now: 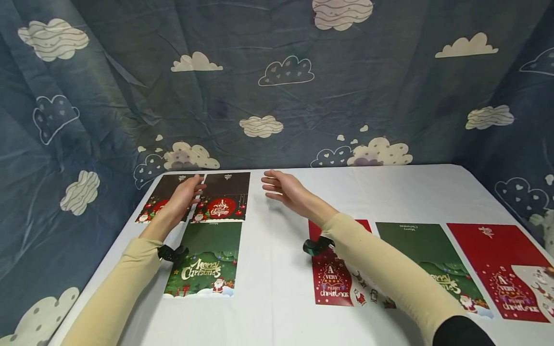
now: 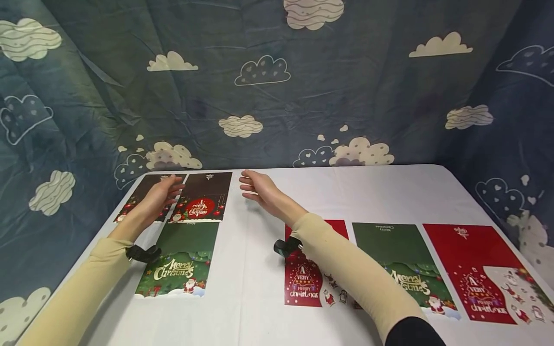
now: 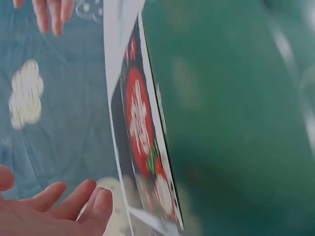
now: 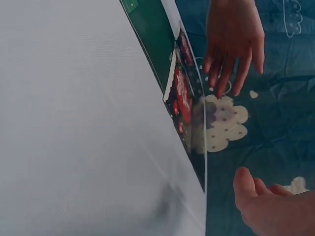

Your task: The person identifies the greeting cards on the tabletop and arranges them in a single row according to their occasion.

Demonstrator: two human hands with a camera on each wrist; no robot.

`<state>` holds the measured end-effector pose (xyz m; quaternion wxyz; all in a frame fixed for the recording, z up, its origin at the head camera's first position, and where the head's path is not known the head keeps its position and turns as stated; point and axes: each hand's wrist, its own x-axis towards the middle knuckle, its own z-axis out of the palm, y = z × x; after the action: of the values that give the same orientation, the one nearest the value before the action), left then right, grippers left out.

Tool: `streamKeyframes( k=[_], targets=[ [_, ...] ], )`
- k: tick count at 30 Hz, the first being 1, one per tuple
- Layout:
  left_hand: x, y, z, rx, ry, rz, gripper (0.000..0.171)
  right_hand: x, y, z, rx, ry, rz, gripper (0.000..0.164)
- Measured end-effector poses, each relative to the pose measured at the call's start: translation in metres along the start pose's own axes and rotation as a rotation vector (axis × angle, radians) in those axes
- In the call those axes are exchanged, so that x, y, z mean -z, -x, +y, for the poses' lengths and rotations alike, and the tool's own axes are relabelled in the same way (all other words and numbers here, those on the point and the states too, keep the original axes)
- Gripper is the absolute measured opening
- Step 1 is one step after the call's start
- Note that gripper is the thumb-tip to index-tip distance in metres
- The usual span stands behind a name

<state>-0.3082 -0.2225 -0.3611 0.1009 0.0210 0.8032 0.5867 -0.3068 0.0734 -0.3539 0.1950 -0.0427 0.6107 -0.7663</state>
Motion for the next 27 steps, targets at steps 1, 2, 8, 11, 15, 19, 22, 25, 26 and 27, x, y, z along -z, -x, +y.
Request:
streamKeyframes(
  k=[1,2,8,11,15,19,22,25,26,27],
  targets=[
    [-0.004,0.003,0.001,-0.009,-0.008,-0.004,0.062,0.003,0.005,-0.003,0.001,0.011,-0.007,0.049],
    [-0.008,0.005,0.003,-0.015,-0.014,-0.009,0.060,0.005,0.011,-0.005,0.003,0.020,-0.015,0.049],
    [-0.040,0.022,0.013,-0.056,0.009,-0.059,0.055,0.018,0.043,-0.013,0.013,0.134,-0.068,0.050],
    [-0.054,0.030,0.018,-0.079,0.027,-0.076,0.054,0.023,0.058,-0.014,0.019,0.187,-0.094,0.050],
    [-0.065,0.044,0.023,-0.093,0.027,-0.097,0.052,0.030,0.076,-0.012,0.007,0.209,-0.121,0.050],
    [-0.065,0.060,0.023,-0.090,0.005,-0.116,0.050,0.033,0.093,-0.006,-0.007,0.211,-0.161,0.051],
    [-0.059,0.073,0.020,-0.068,-0.011,-0.111,0.051,0.033,0.102,-0.001,-0.014,0.205,-0.196,0.052],
    [-0.047,0.086,0.014,-0.042,-0.031,-0.099,0.053,0.031,0.109,0.006,-0.032,0.182,-0.226,0.052],
    [-0.043,0.091,0.012,-0.028,-0.038,-0.090,0.053,0.029,0.111,0.009,-0.039,0.177,-0.236,0.052],
    [-0.038,0.095,0.009,-0.015,-0.044,-0.083,0.054,0.027,0.111,0.011,-0.047,0.170,-0.246,0.052]
  ],
)
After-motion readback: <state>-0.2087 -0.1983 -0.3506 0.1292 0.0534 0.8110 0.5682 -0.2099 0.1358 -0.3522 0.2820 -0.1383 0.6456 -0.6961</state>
